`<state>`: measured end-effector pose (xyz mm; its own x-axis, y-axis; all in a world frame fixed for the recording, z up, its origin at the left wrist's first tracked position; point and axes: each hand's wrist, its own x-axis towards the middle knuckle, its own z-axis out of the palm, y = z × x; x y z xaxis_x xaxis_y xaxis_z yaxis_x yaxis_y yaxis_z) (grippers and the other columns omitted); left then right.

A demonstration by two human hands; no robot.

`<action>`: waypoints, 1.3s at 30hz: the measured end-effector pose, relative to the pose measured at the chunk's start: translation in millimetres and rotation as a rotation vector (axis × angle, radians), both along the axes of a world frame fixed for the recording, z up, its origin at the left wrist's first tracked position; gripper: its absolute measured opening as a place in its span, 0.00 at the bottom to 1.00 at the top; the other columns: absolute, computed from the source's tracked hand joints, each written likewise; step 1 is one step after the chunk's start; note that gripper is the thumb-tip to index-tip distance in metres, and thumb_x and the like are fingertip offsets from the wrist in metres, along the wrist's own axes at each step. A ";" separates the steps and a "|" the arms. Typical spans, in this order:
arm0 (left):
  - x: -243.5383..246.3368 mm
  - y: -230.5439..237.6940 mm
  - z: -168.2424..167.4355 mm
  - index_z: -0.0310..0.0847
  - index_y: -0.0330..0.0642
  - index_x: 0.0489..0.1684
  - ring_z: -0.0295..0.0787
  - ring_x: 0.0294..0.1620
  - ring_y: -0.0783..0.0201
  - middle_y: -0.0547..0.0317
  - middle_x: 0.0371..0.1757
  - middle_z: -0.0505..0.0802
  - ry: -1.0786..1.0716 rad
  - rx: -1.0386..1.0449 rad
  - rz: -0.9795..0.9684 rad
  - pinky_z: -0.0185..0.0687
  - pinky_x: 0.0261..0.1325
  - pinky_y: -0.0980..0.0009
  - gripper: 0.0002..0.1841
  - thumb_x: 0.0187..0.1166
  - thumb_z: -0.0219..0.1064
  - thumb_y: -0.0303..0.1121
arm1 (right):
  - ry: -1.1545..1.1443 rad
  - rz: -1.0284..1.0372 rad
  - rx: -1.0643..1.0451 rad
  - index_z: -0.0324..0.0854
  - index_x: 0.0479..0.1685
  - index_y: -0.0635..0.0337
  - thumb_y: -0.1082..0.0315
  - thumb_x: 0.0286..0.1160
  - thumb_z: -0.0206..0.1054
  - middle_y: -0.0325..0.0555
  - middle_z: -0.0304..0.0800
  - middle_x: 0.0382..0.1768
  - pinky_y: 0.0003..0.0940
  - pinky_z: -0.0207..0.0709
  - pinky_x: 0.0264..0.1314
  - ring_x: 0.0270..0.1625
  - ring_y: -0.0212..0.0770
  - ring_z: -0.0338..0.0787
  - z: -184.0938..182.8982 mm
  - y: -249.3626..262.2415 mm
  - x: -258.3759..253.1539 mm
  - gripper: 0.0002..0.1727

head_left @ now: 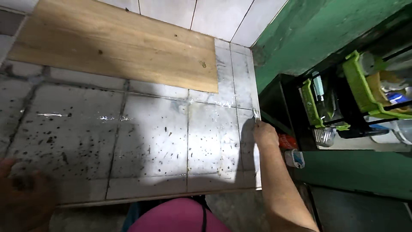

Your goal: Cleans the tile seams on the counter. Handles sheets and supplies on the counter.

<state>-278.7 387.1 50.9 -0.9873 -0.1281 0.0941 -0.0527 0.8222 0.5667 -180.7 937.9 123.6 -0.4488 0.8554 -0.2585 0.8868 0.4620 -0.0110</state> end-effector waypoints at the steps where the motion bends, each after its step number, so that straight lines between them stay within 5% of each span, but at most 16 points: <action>1: 0.8 2.3 1.2 0.61 0.23 0.85 0.73 0.81 0.33 0.21 0.81 0.73 -0.014 0.013 0.017 0.66 0.85 0.50 0.27 0.91 0.53 0.32 | 0.004 0.008 -0.018 0.75 0.84 0.45 0.57 0.95 0.48 0.65 0.88 0.66 0.75 0.77 0.63 0.68 0.70 0.87 1.0 -10.4 -4.8 0.24; 5: 0.2 -2.9 -2.4 0.63 0.24 0.84 0.69 0.85 0.34 0.24 0.84 0.70 0.023 -0.006 -0.013 0.64 0.86 0.49 0.26 0.91 0.51 0.33 | -0.026 0.074 -0.060 0.72 0.87 0.39 0.58 0.95 0.47 0.61 0.88 0.67 0.73 0.77 0.64 0.68 0.68 0.87 7.8 -22.5 -13.4 0.25; 12: 1.7 -14.6 -15.3 0.65 0.21 0.81 0.60 0.89 0.32 0.22 0.85 0.68 0.090 -0.030 -0.072 0.55 0.90 0.45 0.27 0.92 0.50 0.36 | -0.054 0.081 -0.018 0.80 0.79 0.50 0.58 0.95 0.48 0.66 0.88 0.65 0.75 0.76 0.62 0.67 0.71 0.87 10.6 -8.0 -4.1 0.23; 17: -5.6 -31.9 -36.2 0.67 0.25 0.82 0.62 0.88 0.31 0.25 0.85 0.69 0.124 -0.040 -0.077 0.57 0.88 0.41 0.26 0.91 0.51 0.36 | -0.050 0.153 -0.035 0.78 0.81 0.44 0.55 0.95 0.48 0.63 0.88 0.66 0.75 0.76 0.64 0.67 0.70 0.87 11.2 -3.4 -5.1 0.24; 23: -1.1 -22.8 -21.6 0.69 0.27 0.81 0.67 0.84 0.29 0.25 0.85 0.68 0.165 -0.025 -0.072 0.63 0.85 0.41 0.26 0.90 0.53 0.36 | -0.054 0.125 -0.017 0.80 0.79 0.49 0.57 0.95 0.49 0.64 0.88 0.65 0.74 0.77 0.63 0.67 0.70 0.87 8.8 -15.1 -13.6 0.23; 30: -1.1 -15.6 -9.7 0.68 0.25 0.81 0.63 0.86 0.26 0.22 0.84 0.68 0.183 -0.060 -0.081 0.58 0.88 0.40 0.26 0.86 0.55 0.31 | 0.020 0.169 -0.039 0.80 0.79 0.48 0.58 0.94 0.50 0.68 0.87 0.66 0.78 0.74 0.64 0.68 0.73 0.86 8.2 -2.9 -9.5 0.23; 39: -1.7 -14.3 -11.8 0.72 0.28 0.79 0.66 0.85 0.27 0.25 0.83 0.72 0.198 -0.076 -0.065 0.61 0.85 0.38 0.25 0.85 0.56 0.31 | 0.069 0.372 -0.173 0.76 0.83 0.40 0.54 0.95 0.49 0.62 0.91 0.61 0.70 0.80 0.61 0.62 0.67 0.90 0.1 -102.6 -76.1 0.24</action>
